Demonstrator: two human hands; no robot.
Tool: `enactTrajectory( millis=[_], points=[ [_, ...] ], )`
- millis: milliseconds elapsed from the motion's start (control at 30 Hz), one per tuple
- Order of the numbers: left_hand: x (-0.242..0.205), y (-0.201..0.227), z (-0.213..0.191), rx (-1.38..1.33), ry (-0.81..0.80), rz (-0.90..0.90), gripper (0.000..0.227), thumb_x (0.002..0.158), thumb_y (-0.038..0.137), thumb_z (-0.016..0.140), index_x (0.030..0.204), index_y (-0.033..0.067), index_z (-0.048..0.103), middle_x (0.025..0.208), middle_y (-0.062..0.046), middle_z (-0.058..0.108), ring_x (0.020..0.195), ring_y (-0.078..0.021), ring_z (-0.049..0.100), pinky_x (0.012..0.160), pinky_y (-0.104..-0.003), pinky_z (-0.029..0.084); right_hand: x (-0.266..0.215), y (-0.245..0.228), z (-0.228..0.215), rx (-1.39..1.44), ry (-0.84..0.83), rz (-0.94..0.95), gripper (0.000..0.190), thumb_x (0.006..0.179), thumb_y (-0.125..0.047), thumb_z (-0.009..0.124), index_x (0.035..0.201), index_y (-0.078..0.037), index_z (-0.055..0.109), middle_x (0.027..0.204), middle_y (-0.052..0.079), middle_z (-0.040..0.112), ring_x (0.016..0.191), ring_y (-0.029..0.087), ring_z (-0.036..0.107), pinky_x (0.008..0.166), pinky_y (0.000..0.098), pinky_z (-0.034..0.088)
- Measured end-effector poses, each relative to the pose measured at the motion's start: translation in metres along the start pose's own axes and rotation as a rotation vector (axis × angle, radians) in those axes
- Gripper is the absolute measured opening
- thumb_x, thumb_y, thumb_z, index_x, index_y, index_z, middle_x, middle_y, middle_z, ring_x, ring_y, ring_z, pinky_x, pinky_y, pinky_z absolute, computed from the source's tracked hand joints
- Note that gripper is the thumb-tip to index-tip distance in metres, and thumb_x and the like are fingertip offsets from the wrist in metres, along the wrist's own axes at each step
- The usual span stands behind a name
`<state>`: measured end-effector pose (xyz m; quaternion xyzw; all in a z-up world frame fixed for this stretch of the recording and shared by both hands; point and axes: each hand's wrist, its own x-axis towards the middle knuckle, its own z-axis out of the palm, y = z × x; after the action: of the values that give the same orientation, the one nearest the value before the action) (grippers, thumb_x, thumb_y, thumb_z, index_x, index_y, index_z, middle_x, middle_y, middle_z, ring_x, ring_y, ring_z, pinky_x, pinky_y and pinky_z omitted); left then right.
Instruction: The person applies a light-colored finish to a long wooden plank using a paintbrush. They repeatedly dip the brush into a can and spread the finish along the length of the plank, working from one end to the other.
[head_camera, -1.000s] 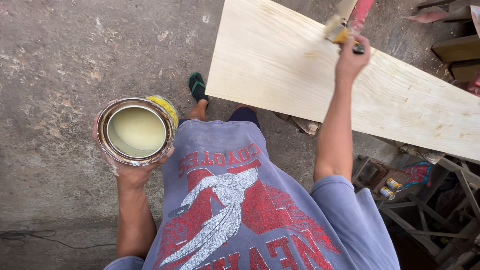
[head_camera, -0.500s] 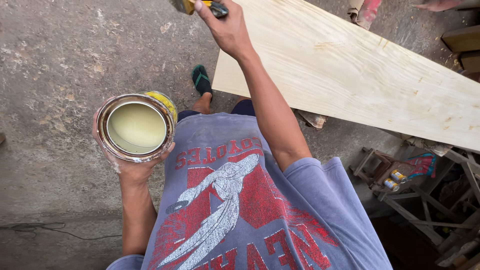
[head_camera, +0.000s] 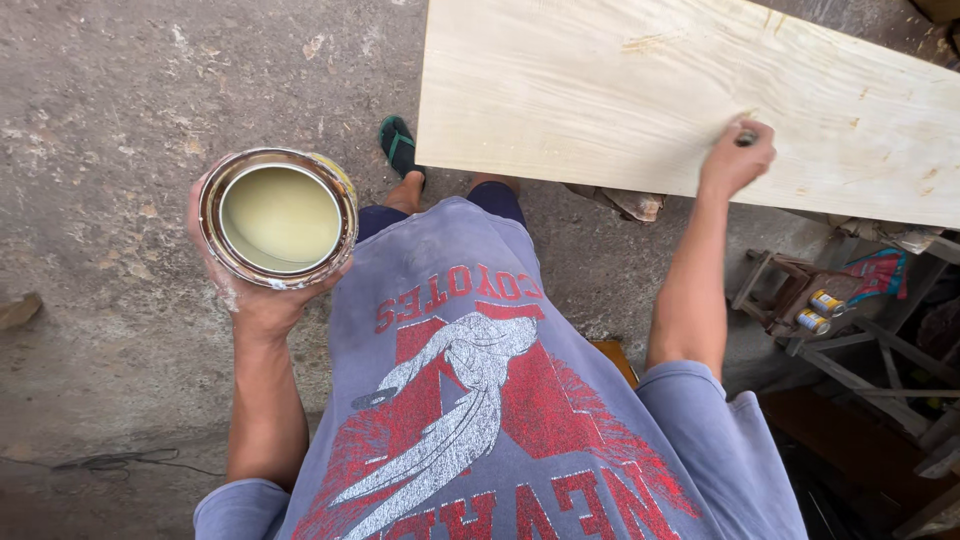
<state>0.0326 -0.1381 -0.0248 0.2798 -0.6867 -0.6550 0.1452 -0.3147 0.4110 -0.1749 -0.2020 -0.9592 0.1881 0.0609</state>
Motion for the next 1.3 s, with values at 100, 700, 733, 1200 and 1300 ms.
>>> enactTrajectory(
  millis=[100, 700, 733, 1200, 1300],
  points=[
    [-0.002, 0.006, 0.002, 0.042, -0.016, 0.029, 0.131, 0.064, 0.024, 0.105, 0.163, 0.0130, 0.020, 0.152, -0.007, 0.046, 0.140, -0.0220, 0.051, 0.123, -0.040, 0.047, -0.105, -0.111, 0.057, 0.034, -0.105, -0.364, 0.012, 0.095, -0.009, 0.068, 0.106, -0.010, 0.064, 0.108, 0.008, 0.054, 0.091, 0.019, 0.063, 0.074, 0.0337, 0.060],
    [-0.029, 0.000, -0.007, 0.059, -0.032, 0.011, 0.130, 0.070, 0.009, 0.102, 0.164, 0.0115, 0.012, 0.148, -0.008, 0.046, 0.134, -0.0207, 0.053, 0.117, -0.037, 0.051, -0.048, -0.050, -0.033, -0.095, 0.028, -0.163, 0.013, 0.097, -0.007, 0.065, 0.110, -0.007, 0.066, 0.107, 0.012, 0.062, 0.086, 0.022, 0.067, 0.076, 0.0375, 0.057],
    [-0.026, -0.001, -0.005, 0.075, -0.031, 0.028, 0.130, 0.068, 0.010, 0.102, 0.163, 0.0112, 0.013, 0.150, -0.008, 0.046, 0.137, -0.0210, 0.052, 0.120, -0.038, 0.050, -0.069, -0.063, -0.023, -0.129, -0.060, -0.109, 0.012, 0.097, -0.008, 0.063, 0.109, -0.007, 0.064, 0.107, 0.014, 0.059, 0.084, 0.023, 0.066, 0.074, 0.0375, 0.057],
    [-0.025, -0.014, 0.006, -0.181, -0.169, -0.199, 0.110, 0.072, -0.003, 0.098, 0.158, 0.0083, 0.031, 0.148, -0.007, 0.053, 0.128, -0.0195, 0.056, 0.116, -0.038, 0.057, -0.098, -0.037, -0.034, 0.584, -0.362, 0.213, 0.011, 0.092, -0.013, 0.071, 0.102, -0.009, 0.075, 0.097, 0.007, 0.078, 0.089, 0.015, 0.077, 0.077, 0.0305, 0.066],
    [-0.019, -0.009, 0.012, -0.134, -0.170, -0.148, 0.118, 0.072, -0.001, 0.100, 0.161, 0.0102, 0.024, 0.147, -0.006, 0.049, 0.134, -0.0197, 0.053, 0.122, -0.038, 0.053, -0.058, 0.017, -0.073, 0.001, 0.053, -0.062, 0.009, 0.095, -0.005, 0.064, 0.103, -0.007, 0.070, 0.107, 0.012, 0.068, 0.099, 0.020, 0.067, 0.088, 0.0395, 0.058]
  ],
)
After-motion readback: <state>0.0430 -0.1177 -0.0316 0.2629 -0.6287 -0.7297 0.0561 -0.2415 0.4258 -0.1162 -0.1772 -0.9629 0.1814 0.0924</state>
